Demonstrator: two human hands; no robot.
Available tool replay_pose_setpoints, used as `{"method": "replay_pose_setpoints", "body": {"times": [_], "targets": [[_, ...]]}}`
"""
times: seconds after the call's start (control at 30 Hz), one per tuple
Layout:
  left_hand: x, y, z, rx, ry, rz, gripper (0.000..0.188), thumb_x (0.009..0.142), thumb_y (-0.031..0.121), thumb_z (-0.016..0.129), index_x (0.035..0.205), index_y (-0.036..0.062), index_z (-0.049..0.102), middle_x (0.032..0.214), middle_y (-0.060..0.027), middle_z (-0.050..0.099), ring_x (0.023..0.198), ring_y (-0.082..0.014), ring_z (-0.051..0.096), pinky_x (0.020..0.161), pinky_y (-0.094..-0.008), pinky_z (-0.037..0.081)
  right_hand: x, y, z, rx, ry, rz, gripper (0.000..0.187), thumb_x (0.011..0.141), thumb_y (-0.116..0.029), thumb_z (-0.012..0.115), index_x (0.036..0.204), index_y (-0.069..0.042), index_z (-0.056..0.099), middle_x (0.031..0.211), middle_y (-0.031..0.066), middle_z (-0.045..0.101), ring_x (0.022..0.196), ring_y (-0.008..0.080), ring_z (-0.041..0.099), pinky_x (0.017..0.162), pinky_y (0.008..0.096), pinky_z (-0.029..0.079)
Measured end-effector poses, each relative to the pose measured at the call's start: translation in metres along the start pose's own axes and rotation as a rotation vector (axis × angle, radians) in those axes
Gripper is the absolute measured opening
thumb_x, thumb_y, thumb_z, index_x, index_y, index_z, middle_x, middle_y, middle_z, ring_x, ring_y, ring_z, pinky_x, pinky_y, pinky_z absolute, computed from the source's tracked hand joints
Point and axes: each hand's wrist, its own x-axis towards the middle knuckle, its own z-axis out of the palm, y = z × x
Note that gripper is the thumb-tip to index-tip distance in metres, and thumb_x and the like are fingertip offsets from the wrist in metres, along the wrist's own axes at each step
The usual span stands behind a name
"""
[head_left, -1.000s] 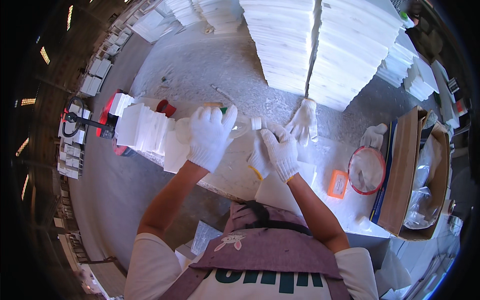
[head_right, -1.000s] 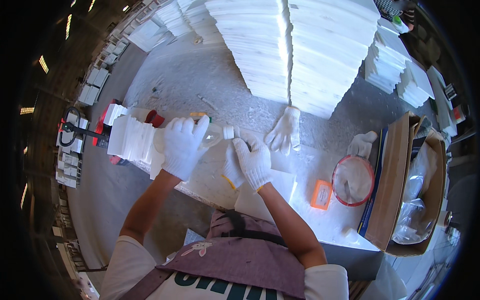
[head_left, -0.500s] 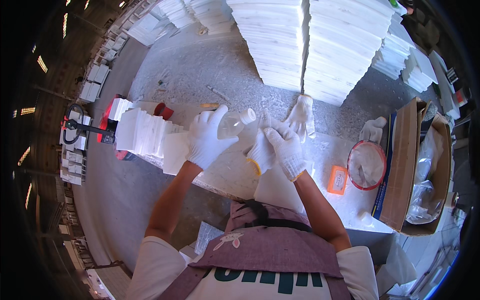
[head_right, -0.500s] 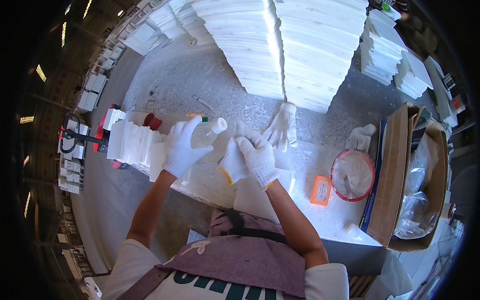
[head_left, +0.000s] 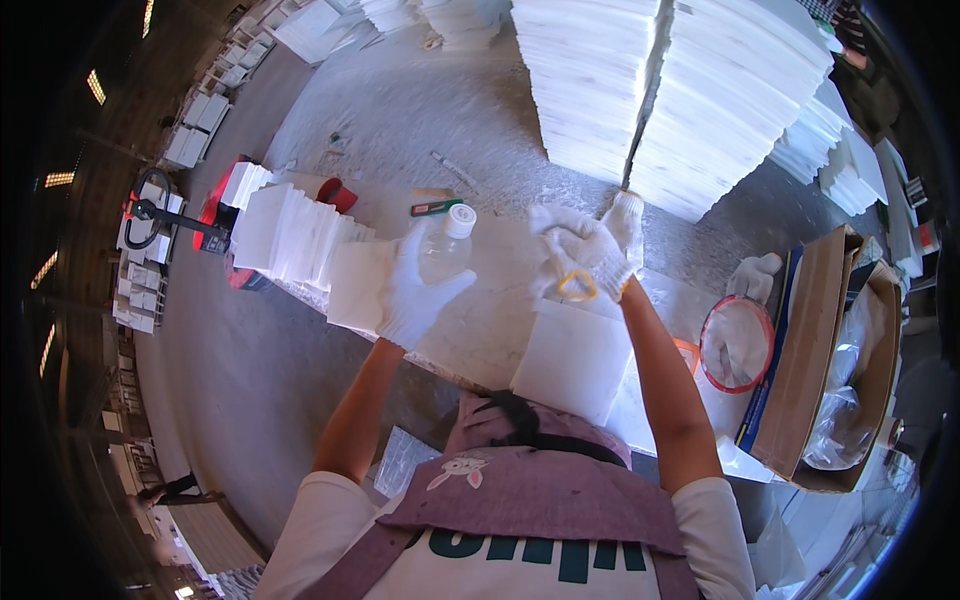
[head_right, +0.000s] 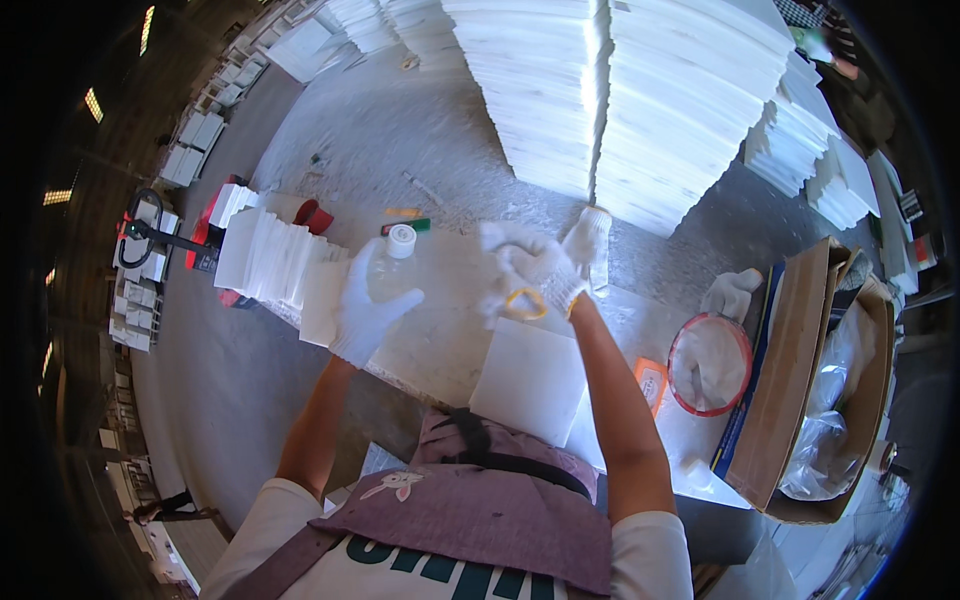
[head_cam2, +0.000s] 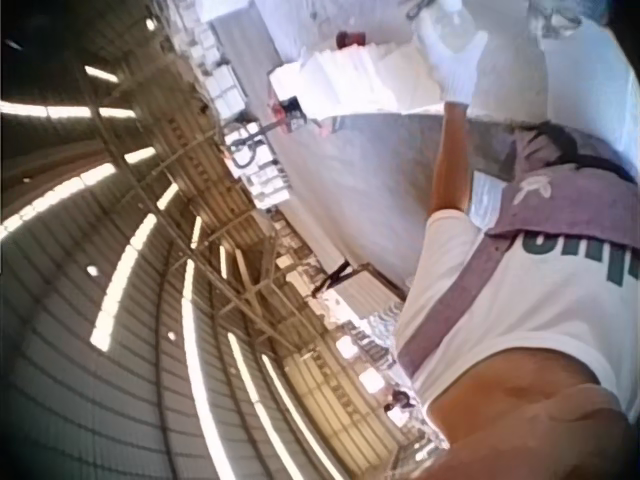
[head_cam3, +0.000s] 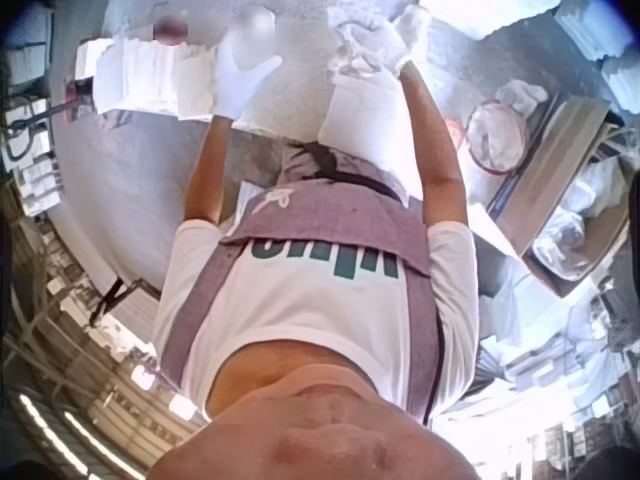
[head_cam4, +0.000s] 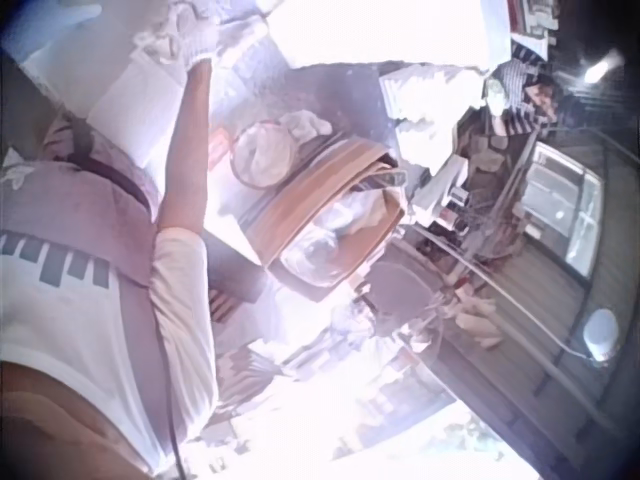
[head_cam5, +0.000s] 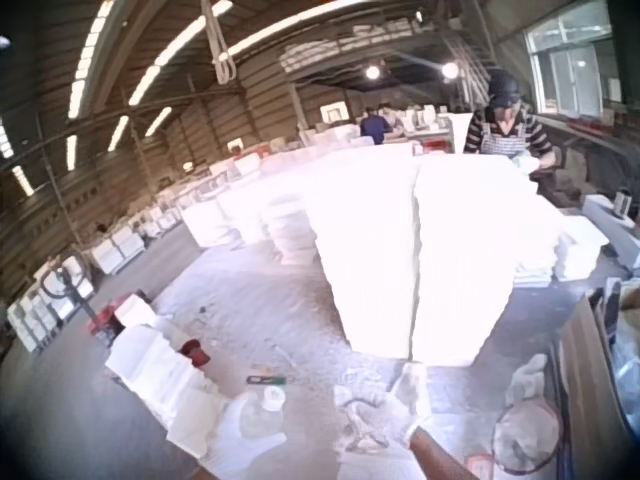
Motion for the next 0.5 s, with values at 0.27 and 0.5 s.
{"method": "replay_pose_setpoints", "body": {"times": [0.27, 0.5], "targets": [[-0.026, -0.02, -0.004, 0.0, 0.056, -0.118, 0.091, 0.069, 0.025, 0.084, 0.142, -0.0001, 0.035, 0.137, -0.0162, 0.046, 0.128, -0.0266, 0.044, 0.106, -0.0379, 0.037, -0.018, 0.034, -0.031, -0.662, 0.765, 0.03, 0.037, 0.087, -0.033, 0.058, 0.117, -0.011, 0.063, 0.115, 0.0169, 0.06, 0.105, 0.0326, 0.06, 0.092, 0.0397, 0.047], [-0.029, -0.018, 0.005, -0.087, 0.084, -0.049, 0.092, 0.068, 0.025, 0.085, 0.142, -0.0004, 0.036, 0.135, -0.0169, 0.047, 0.127, -0.027, 0.045, 0.105, -0.0385, 0.038, -0.024, -0.002, -0.026, -0.816, 0.711, 0.123, 0.051, 0.086, -0.047, 0.058, 0.123, -0.011, 0.059, 0.123, 0.0187, 0.056, 0.112, 0.0351, 0.056, 0.095, 0.0423, 0.045]]}}
